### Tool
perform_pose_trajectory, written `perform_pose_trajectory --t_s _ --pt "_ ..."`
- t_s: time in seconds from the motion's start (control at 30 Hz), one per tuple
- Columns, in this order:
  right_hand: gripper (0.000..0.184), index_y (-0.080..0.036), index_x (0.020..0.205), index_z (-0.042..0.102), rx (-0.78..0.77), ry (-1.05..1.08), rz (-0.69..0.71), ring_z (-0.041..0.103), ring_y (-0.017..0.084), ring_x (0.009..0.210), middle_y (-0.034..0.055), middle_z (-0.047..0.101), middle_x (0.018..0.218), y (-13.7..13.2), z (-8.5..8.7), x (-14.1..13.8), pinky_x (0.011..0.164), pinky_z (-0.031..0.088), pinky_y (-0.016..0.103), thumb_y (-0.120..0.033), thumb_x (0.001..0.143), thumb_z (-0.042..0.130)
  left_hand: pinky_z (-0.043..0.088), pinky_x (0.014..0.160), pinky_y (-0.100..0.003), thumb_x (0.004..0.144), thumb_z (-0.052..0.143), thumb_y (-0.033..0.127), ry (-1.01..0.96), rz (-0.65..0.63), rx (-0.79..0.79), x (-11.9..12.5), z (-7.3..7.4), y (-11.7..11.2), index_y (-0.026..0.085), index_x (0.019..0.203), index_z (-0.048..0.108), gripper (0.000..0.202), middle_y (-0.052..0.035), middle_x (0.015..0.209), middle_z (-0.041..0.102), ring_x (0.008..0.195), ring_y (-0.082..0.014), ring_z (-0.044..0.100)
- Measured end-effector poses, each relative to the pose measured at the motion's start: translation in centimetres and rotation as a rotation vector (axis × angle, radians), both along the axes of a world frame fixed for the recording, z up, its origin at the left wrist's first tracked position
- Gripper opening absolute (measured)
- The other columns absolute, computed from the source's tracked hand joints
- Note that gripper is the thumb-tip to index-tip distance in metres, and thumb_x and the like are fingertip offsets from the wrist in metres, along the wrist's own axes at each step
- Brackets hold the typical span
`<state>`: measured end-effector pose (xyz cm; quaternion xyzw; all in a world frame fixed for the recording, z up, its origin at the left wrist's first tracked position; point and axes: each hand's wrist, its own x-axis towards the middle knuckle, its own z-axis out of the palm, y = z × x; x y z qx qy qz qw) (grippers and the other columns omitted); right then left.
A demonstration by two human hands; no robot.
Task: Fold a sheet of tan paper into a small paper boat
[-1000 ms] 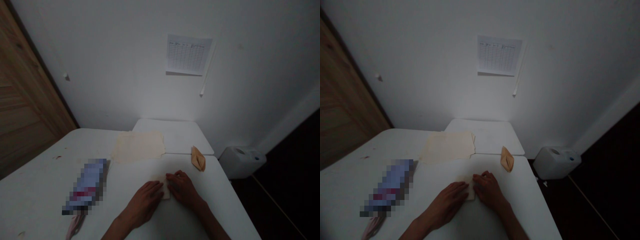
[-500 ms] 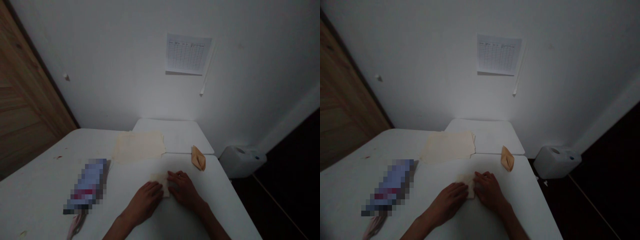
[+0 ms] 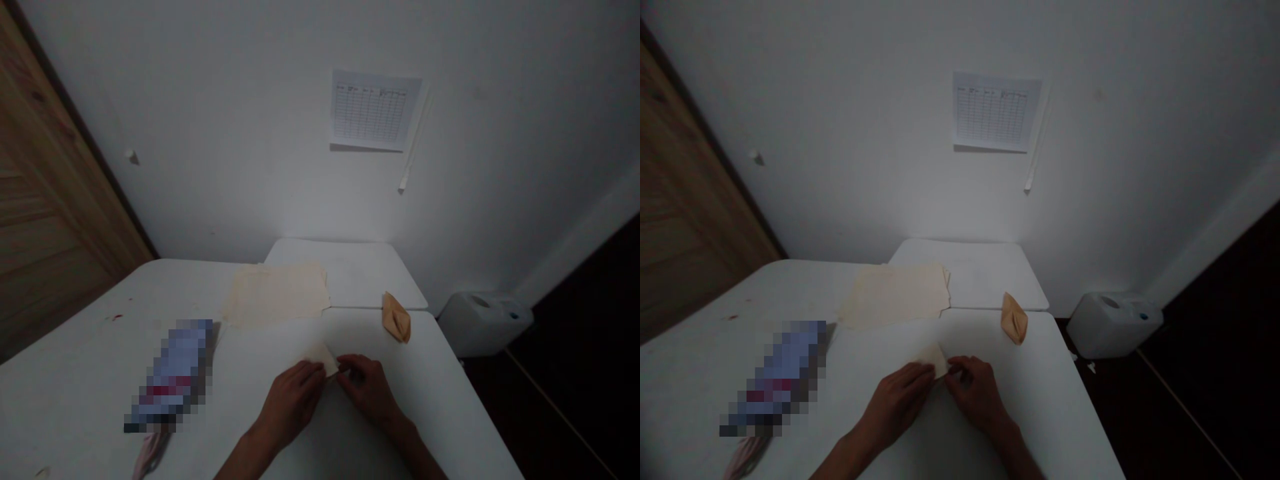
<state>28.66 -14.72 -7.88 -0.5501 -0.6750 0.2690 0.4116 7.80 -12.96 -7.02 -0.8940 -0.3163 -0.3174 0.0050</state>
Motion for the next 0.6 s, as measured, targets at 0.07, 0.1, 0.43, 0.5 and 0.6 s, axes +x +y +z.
perform_pose_trajectory --t_s 0.07,0.1,0.43,0.5,0.6 --pt "0.024 -0.019 0.099 0.071 -0.030 0.060 -0.009 0.063 0.018 0.068 0.0046 0.073 0.085 0.2 0.0 -0.2 0.068 0.051 0.030 -0.029 0.078 0.064 0.058 0.080 -0.035 0.094 0.043 0.018 -0.009 -0.012 -0.020 0.2 0.1 -0.1 0.020 0.107 0.064 0.025 -0.0075 0.101 0.071 0.090 -0.0214 0.068" --pt "0.023 -0.019 0.097 0.071 -0.039 0.085 -0.013 0.064 0.018 0.068 0.0047 0.073 0.083 0.2 0.1 -0.3 0.067 0.051 0.029 -0.029 0.078 0.064 0.058 0.078 -0.035 0.094 0.043 0.018 -0.011 -0.017 -0.030 0.4 0.1 -0.2 0.020 0.106 0.064 0.024 -0.0076 0.101 0.071 0.089 -0.0214 0.068" --pt "0.019 -0.018 0.092 0.072 -0.036 0.192 -0.044 0.069 0.021 0.072 0.0065 0.074 0.082 0.3 0.7 0.0 0.069 0.054 0.031 -0.022 0.075 0.063 0.051 0.092 -0.044 0.086 0.056 0.025 -0.206 0.053 -0.087 1.1 1.1 -0.7 0.022 0.114 0.062 0.028 -0.0090 0.119 0.065 0.107 -0.0259 0.061" --pt "0.022 -0.019 0.093 0.072 -0.007 0.170 -0.046 0.069 0.020 0.071 0.0055 0.074 0.081 0.1 1.1 0.3 0.068 0.054 0.031 -0.018 0.073 0.062 0.048 0.095 -0.048 0.088 0.056 0.030 -0.365 0.198 -0.163 1.0 1.6 0.3 0.023 0.115 0.062 0.029 -0.0096 0.124 0.063 0.113 -0.0273 0.057" --pt "0.022 -0.020 0.092 0.072 0.011 0.169 -0.038 0.069 0.020 0.070 0.0046 0.074 0.080 -0.1 1.7 0.4 0.067 0.054 0.030 -0.017 0.073 0.062 0.054 0.077 -0.040 0.083 0.061 0.040 -0.548 0.314 -0.517 0.9 2.3 1.9 0.018 0.107 0.066 0.033 -0.0093 0.105 0.070 0.090 -0.0248 0.066"
